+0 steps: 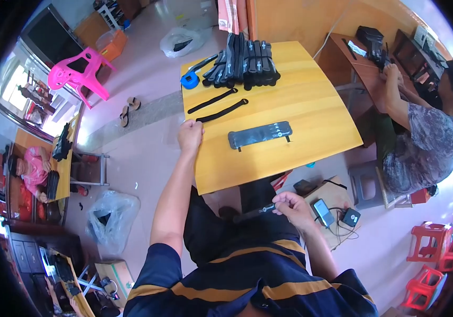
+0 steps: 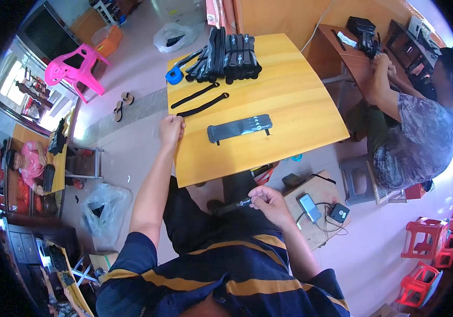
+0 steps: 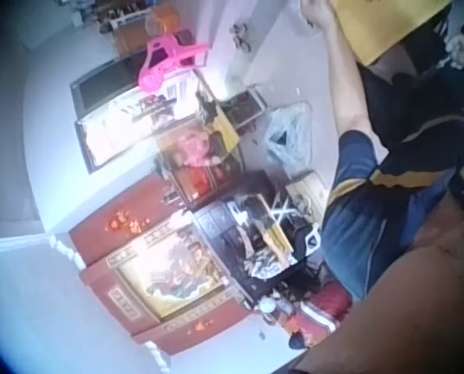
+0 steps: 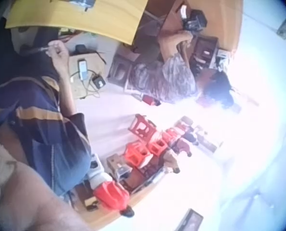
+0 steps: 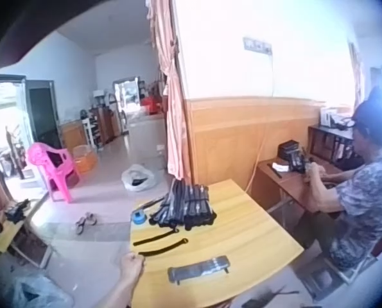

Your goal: The recorder is measuring and inspecting black textile straps against a marked template on a wooden table.

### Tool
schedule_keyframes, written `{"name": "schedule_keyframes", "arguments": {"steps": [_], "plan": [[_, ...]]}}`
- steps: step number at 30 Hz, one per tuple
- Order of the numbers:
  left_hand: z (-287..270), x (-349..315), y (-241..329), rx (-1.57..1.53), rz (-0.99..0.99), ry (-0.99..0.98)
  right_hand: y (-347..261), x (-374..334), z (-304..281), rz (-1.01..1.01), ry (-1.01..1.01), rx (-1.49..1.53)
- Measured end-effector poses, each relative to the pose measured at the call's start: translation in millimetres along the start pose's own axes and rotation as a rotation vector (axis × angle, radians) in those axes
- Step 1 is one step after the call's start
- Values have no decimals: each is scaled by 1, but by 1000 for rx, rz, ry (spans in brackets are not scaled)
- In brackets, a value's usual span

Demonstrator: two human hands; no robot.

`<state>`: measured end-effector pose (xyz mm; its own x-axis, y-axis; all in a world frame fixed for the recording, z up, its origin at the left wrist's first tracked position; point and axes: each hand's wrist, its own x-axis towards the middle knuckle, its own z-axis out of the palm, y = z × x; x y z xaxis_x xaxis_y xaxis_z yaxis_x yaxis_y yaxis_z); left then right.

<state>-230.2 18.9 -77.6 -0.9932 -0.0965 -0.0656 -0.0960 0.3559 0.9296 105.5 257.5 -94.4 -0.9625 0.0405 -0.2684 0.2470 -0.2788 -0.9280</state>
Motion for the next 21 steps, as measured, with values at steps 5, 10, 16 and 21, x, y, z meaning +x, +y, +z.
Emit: {"name": "schedule_keyframes", "arguments": {"steps": [5,10,16,21], "plan": [[-21,9,-15,389,133,50,-6,-1,9,-37,-26,1],[-40,-16,-9,429,263,162,-10,-3,17,-62,-7,38],[-54,-92,-19,39,424,-103,-13,-1,34,-93,-39,74],[-56,-217,49,124,475,-566,-17,-4,48,-142,-57,95]]}}
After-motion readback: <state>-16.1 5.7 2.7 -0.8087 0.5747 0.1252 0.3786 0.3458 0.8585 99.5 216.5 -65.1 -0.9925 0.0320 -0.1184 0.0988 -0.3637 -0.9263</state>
